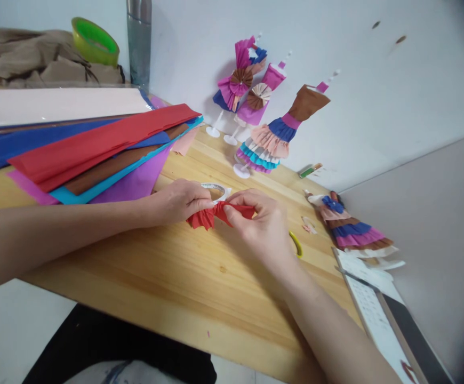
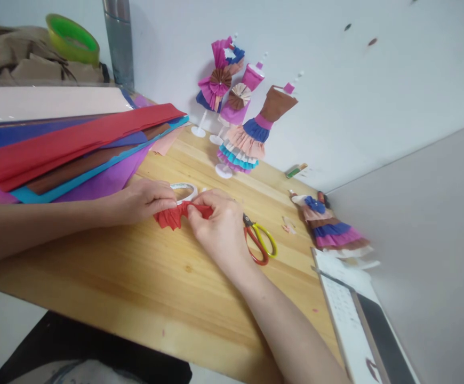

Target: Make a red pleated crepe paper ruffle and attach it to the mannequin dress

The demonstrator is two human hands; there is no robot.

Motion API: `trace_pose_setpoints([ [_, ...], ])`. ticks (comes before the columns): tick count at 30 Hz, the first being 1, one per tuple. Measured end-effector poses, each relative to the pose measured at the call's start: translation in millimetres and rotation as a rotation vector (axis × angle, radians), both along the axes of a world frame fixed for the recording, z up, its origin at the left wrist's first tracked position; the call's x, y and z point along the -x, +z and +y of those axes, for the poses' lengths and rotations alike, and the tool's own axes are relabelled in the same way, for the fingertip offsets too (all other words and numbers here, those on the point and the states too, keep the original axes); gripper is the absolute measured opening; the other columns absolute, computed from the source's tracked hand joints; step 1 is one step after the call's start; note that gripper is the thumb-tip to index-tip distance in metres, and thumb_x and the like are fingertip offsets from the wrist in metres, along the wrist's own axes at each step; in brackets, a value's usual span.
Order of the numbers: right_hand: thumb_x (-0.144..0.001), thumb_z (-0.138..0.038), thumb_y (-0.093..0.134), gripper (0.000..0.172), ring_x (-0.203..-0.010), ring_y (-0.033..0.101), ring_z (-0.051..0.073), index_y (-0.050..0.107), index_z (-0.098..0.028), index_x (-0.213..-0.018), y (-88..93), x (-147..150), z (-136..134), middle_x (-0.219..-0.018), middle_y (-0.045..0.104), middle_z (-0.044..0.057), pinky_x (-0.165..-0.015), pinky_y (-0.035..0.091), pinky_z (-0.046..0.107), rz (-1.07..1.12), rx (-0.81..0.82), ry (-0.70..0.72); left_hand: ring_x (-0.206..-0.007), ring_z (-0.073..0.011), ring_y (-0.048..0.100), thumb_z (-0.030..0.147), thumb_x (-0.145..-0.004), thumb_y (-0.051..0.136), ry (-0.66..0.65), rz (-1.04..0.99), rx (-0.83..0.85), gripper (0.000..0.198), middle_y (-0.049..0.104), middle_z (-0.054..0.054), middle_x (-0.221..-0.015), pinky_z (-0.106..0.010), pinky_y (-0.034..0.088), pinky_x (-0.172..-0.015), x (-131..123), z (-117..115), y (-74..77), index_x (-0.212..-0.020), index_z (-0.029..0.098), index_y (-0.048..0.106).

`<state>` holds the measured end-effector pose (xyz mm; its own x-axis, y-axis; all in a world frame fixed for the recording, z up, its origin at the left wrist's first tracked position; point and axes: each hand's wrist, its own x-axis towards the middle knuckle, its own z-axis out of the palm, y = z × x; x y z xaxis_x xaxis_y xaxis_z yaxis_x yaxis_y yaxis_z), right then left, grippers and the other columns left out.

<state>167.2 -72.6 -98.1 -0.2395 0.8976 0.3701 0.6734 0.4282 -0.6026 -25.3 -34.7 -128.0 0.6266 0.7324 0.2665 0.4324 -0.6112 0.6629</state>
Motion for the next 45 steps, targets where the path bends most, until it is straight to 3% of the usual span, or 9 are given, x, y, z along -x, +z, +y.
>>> trace_pose_setpoints([
  [17,-0.075,-0.013,0.061,0.013,-0.068,0.064,0.017,0.068,-0.018,-0.066,-3.0,3,-2,-0.076,0.072,0.004,-0.067,0.047,0.031,-0.052,-0.058,-0.032,-0.065,-0.0137,0.058,0.031,-0.098,0.045,0.005,0.007,-0.022,0.041,0.064,-0.002,-0.065,-0.026,0.039,-0.066,1,1,-4.1,-0.065,0.015,0.062],
  [36,-0.076,-0.018,0.059,0.013,-0.075,0.067,0.02,0.065,-0.02,-0.064,1.2,5,-4,-0.083,0.075,0.006,-0.07,0.049,0.033,0.01,0.007,-0.022,-0.065,-0.0128,0.061,0.031,-0.098,0.045,0.034,0.01,-0.025,0.041,0.068,-0.003,-0.066,-0.023,0.042,-0.065,2,1,-2.6,-0.067,0.015,0.067],
  [41,-0.075,-0.027,0.059,0.014,-0.052,0.052,0.013,0.063,-0.018,-0.063,1.1,1,2,-0.06,0.064,0.001,-0.052,0.039,0.027,0.064,0.121,-0.123,-0.063,-0.0125,0.063,0.027,-0.096,0.046,0.015,-0.054,0.038,0.039,0.071,-0.003,-0.066,-0.022,0.045,-0.064,2,1,0.3,-0.068,0.015,0.069],
  [45,-0.073,-0.031,0.06,0.016,-0.048,0.044,0.011,0.062,-0.018,-0.064,-4.1,-3,9,-0.053,0.056,-0.002,-0.049,0.035,0.025,0.102,0.153,-0.137,-0.06,-0.0121,0.062,0.03,-0.096,0.045,0.023,-0.071,0.11,0.039,0.071,-0.004,-0.067,-0.021,0.045,-0.059,2,1,-1.0,-0.07,0.014,0.071],
])
